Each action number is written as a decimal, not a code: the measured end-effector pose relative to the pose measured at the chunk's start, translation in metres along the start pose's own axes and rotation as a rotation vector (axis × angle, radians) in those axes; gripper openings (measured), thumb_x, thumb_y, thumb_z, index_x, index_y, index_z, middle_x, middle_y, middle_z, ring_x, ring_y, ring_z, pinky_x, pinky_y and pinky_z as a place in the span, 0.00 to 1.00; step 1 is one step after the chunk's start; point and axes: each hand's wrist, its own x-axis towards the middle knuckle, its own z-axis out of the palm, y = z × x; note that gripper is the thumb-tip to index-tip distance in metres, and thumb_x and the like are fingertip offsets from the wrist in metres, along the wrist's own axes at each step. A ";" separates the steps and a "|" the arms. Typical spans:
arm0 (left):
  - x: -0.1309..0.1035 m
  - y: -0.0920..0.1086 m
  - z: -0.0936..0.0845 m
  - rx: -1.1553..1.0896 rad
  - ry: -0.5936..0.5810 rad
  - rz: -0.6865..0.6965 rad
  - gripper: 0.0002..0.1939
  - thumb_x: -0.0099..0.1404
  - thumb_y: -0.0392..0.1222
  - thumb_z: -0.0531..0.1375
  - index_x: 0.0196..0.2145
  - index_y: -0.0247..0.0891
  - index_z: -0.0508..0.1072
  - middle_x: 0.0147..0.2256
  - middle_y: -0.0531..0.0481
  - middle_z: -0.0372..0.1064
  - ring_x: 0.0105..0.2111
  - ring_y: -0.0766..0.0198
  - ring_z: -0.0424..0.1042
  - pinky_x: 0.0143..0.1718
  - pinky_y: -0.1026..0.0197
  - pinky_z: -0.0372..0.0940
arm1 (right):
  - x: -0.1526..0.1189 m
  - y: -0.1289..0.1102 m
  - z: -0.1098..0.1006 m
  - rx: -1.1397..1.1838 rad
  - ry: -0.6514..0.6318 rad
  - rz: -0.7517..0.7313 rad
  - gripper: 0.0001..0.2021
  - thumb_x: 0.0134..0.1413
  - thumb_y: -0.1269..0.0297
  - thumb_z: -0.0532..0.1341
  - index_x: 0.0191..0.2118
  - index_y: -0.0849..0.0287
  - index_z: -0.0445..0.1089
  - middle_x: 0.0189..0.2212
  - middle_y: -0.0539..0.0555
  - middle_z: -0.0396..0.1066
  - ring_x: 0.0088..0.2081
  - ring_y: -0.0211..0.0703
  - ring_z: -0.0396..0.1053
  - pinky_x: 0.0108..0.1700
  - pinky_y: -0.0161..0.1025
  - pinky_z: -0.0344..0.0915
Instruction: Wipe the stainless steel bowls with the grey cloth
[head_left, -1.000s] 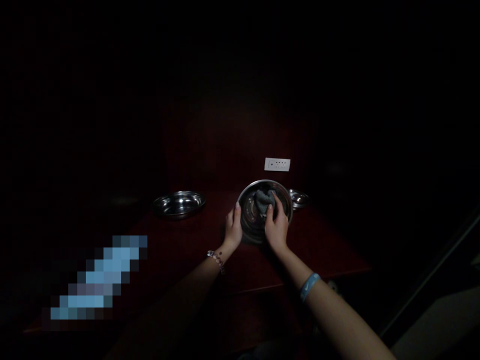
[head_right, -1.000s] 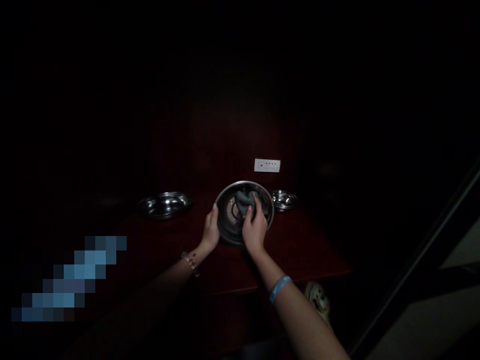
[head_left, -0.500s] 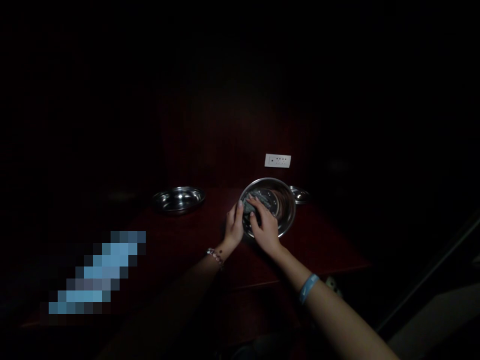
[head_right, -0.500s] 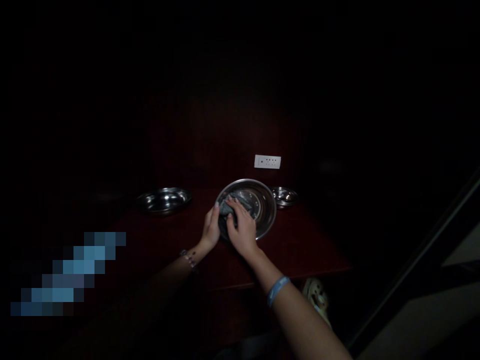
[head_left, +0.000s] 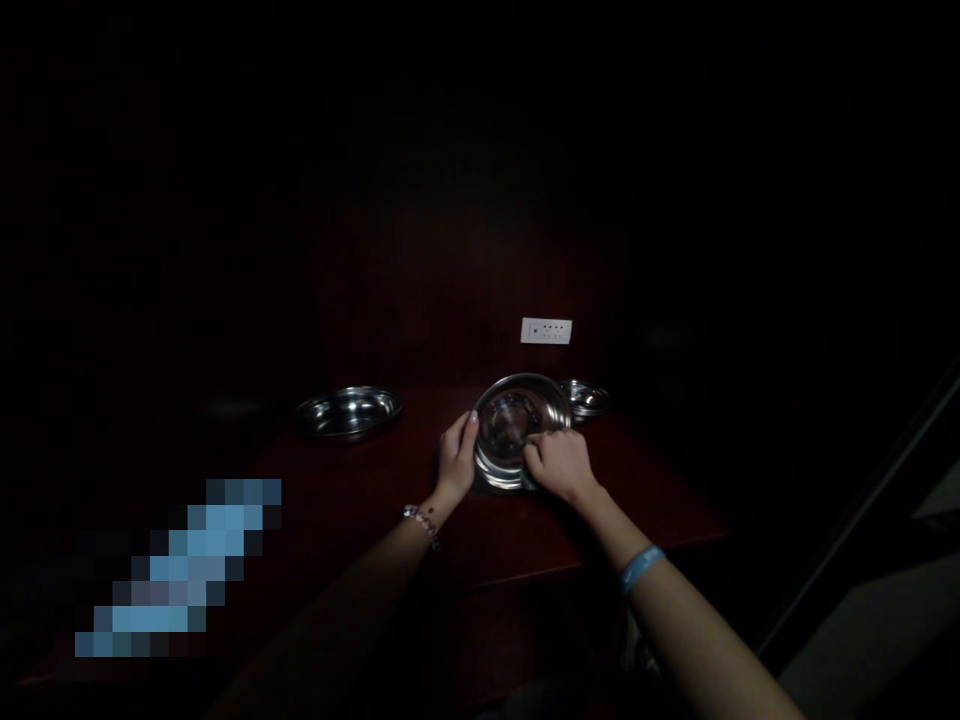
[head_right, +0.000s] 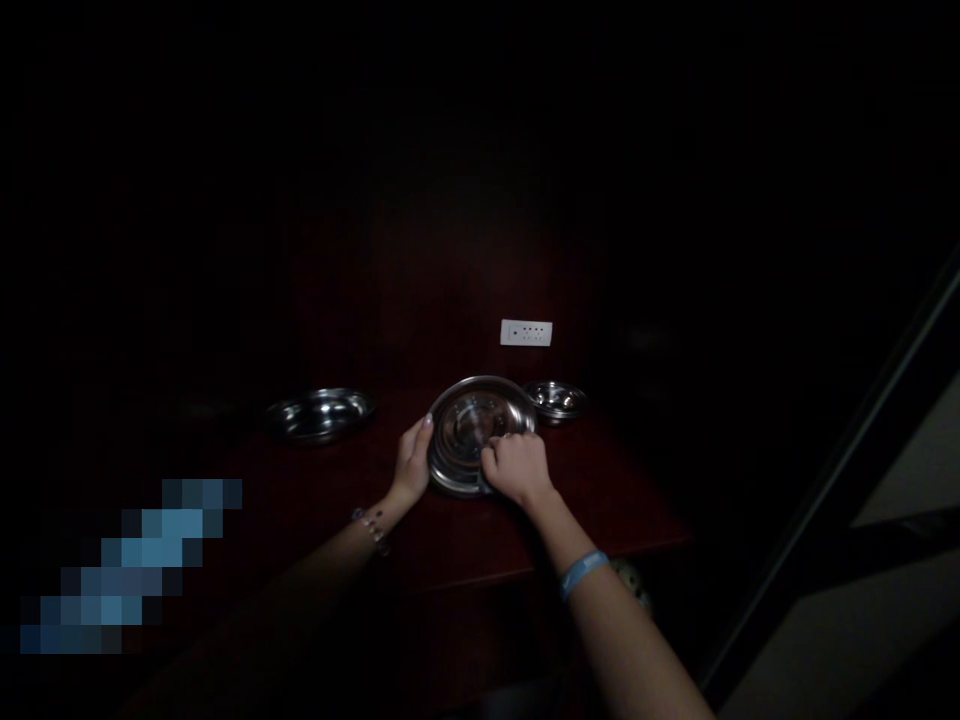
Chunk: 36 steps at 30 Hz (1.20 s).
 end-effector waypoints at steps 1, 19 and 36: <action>0.000 -0.001 0.000 0.003 0.015 -0.003 0.22 0.63 0.60 0.55 0.31 0.37 0.74 0.29 0.48 0.73 0.30 0.60 0.70 0.33 0.60 0.66 | 0.001 0.002 -0.002 -0.020 0.058 -0.009 0.15 0.59 0.64 0.52 0.31 0.58 0.76 0.30 0.58 0.77 0.33 0.48 0.73 0.41 0.42 0.63; -0.001 0.002 0.003 0.007 -0.037 0.009 0.22 0.65 0.58 0.55 0.34 0.36 0.76 0.35 0.45 0.77 0.35 0.58 0.73 0.40 0.59 0.67 | 0.012 0.011 0.026 -0.048 0.190 -0.405 0.29 0.63 0.75 0.50 0.67 0.51 0.53 0.66 0.52 0.56 0.66 0.47 0.53 0.66 0.51 0.51; 0.008 -0.002 -0.008 0.020 0.257 0.013 0.27 0.64 0.64 0.51 0.35 0.36 0.75 0.33 0.47 0.73 0.34 0.60 0.71 0.39 0.59 0.67 | -0.015 -0.031 0.031 0.211 0.120 -0.130 0.26 0.59 0.54 0.57 0.59 0.60 0.65 0.57 0.61 0.69 0.56 0.51 0.68 0.59 0.46 0.62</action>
